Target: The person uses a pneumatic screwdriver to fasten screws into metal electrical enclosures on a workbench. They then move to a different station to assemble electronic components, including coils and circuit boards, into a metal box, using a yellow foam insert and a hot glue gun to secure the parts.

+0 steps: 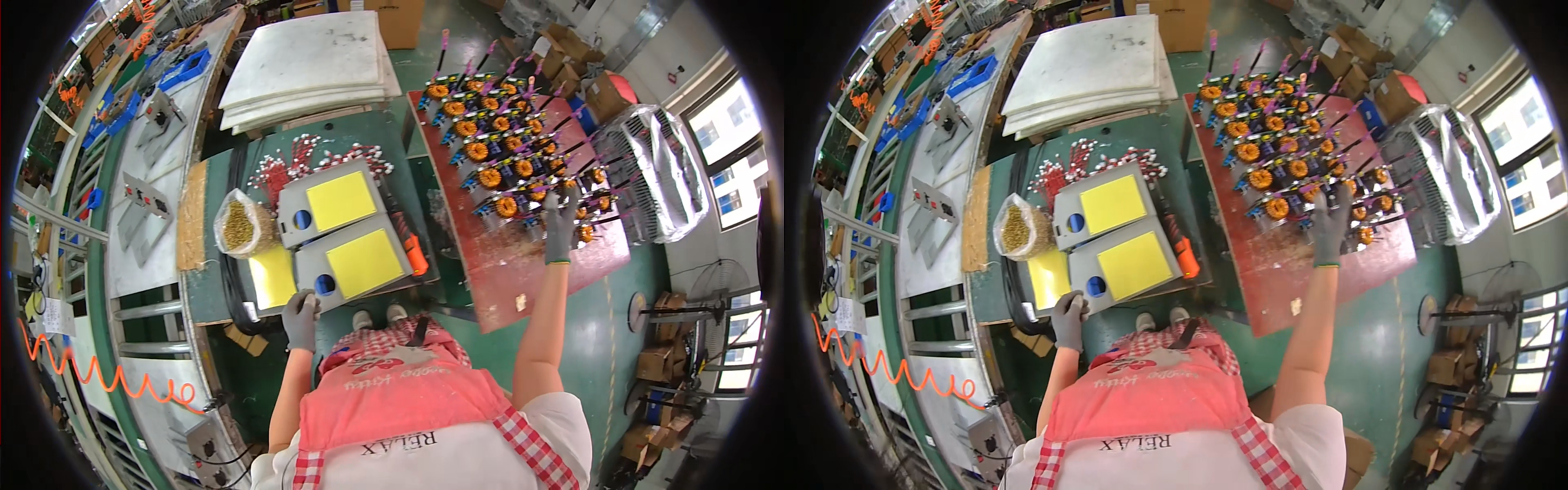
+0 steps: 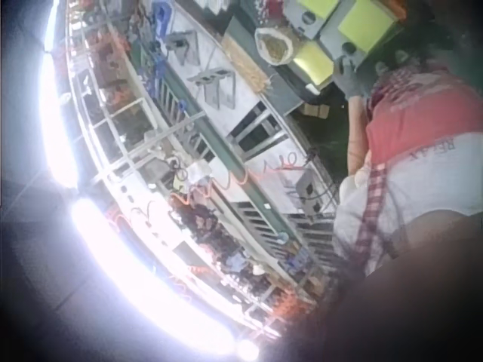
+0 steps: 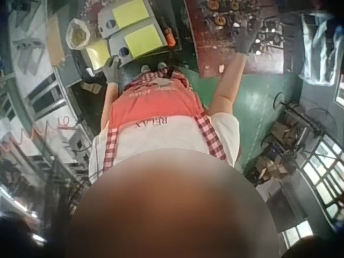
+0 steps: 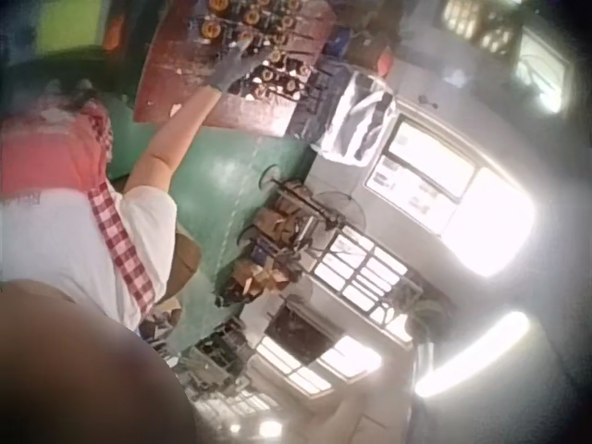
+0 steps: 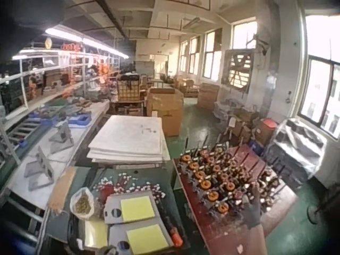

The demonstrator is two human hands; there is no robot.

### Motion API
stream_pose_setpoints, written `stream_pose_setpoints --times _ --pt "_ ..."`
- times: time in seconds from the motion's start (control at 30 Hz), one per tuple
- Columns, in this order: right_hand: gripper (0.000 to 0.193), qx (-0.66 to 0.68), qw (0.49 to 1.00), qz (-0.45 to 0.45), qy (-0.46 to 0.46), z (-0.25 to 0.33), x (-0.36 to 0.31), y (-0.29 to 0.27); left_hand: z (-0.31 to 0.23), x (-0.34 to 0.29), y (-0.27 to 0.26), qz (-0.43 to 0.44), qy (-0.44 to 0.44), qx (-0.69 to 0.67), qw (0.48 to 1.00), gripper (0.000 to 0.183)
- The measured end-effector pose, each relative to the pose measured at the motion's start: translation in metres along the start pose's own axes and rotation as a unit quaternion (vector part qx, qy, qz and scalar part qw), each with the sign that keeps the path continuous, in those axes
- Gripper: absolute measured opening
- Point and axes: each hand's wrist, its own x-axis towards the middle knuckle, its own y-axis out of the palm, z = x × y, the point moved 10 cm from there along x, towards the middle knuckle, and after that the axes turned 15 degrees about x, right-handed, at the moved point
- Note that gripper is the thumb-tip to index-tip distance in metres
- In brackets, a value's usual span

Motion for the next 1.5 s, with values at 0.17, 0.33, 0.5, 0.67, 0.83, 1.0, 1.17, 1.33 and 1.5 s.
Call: stream_pose_setpoints --times 0.17,0.33,0.5,0.67,0.83,1.0,1.17,1.33,1.5 --pt "0.028 0.058 0.937 0.317 0.134 0.006 -0.011 0.082 -0.027 -0.029 0.05 0.039 0.031 0.018 0.999 0.018" --pt "0.032 -0.052 0.953 0.299 -0.002 0.037 -0.004 0.081 -0.115 -0.074 0.124 0.049 0.261 0.221 0.938 0.021" --pt "0.04 0.1 0.867 0.487 0.02 0.134 -0.068 0.136 -0.249 -0.137 0.192 0.063 0.449 0.221 0.864 0.029" --pt "0.034 0.178 0.825 0.525 0.11 0.159 -0.103 0.16 -0.278 -0.157 0.223 0.032 0.553 0.209 0.806 0.019" --pt "0.058 0.167 0.889 0.412 0.11 0.066 -0.125 0.16 -0.232 -0.1 0.154 -0.014 0.359 0.09 0.929 0.018" --pt "0.099 0.238 0.78 0.483 0.318 0.011 -0.206 0.191 -0.227 -0.068 0.093 -0.074 0.269 -0.186 0.942 0.028" --pt "0.099 0.24 0.746 0.53 0.323 0.012 -0.208 0.239 -0.201 -0.024 0.054 -0.169 0.233 -0.254 0.924 0.031" --pt "0.081 0.011 0.792 0.587 0.167 0.001 -0.191 0.289 -0.175 0.025 0.03 -0.202 0.204 -0.27 0.919 0.031" --pt "0.079 -0.064 0.796 0.601 -0.022 0.0 -0.152 0.365 -0.112 0.098 0.017 -0.158 0.045 -0.226 0.96 0.019"
